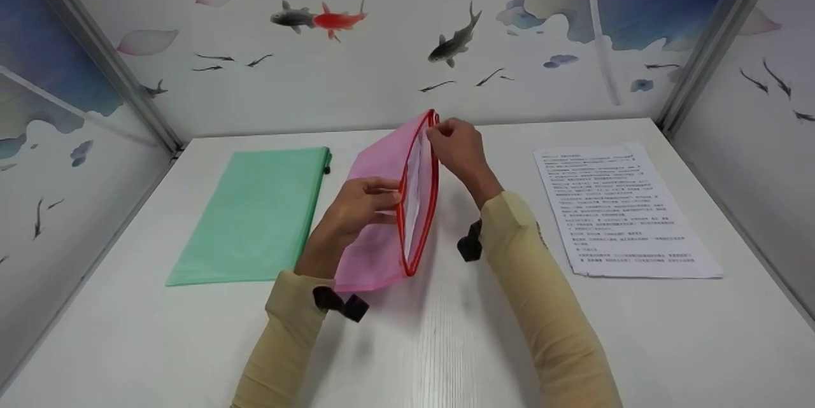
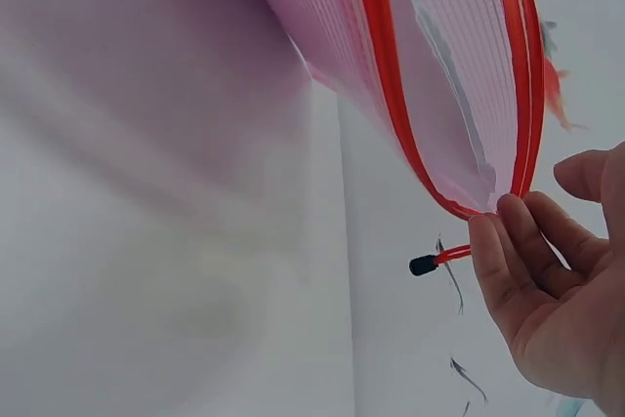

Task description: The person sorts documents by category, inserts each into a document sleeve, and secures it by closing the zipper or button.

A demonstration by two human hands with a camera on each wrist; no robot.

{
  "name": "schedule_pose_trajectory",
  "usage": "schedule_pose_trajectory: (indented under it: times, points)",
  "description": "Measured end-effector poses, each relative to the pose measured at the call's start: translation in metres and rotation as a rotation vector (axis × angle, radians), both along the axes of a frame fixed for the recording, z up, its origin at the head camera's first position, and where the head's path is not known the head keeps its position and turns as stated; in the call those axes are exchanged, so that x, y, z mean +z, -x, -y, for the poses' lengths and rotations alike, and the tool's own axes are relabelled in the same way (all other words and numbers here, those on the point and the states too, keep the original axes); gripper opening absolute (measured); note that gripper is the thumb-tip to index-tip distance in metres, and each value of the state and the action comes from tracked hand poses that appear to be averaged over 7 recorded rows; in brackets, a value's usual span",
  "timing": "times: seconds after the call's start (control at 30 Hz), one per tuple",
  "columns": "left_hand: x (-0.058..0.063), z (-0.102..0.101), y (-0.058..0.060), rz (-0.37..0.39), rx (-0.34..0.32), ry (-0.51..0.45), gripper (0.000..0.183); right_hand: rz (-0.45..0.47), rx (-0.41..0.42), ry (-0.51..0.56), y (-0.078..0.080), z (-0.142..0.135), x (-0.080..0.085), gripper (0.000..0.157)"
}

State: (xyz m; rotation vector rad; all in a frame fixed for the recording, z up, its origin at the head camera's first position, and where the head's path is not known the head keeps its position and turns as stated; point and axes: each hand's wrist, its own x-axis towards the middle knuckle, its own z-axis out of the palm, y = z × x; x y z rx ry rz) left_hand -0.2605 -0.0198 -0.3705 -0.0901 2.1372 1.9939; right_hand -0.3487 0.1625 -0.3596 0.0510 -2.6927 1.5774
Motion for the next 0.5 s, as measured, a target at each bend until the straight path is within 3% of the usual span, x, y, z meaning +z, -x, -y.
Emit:
schedule_pose_trajectory:
  times: [0.23,0.5]
  points:
    - [-0.002,0.0,-0.003,-0.015,0.001,-0.015,0.024,-0.012,-0.006,-0.039,0.008,-0.006,0.003,0.051]
    - [0.0,0.0,-0.003,-0.02,0.001,0.024,0.025,-0.011,0.071,-0.077,0.027,-0.006,0.002,0.069]
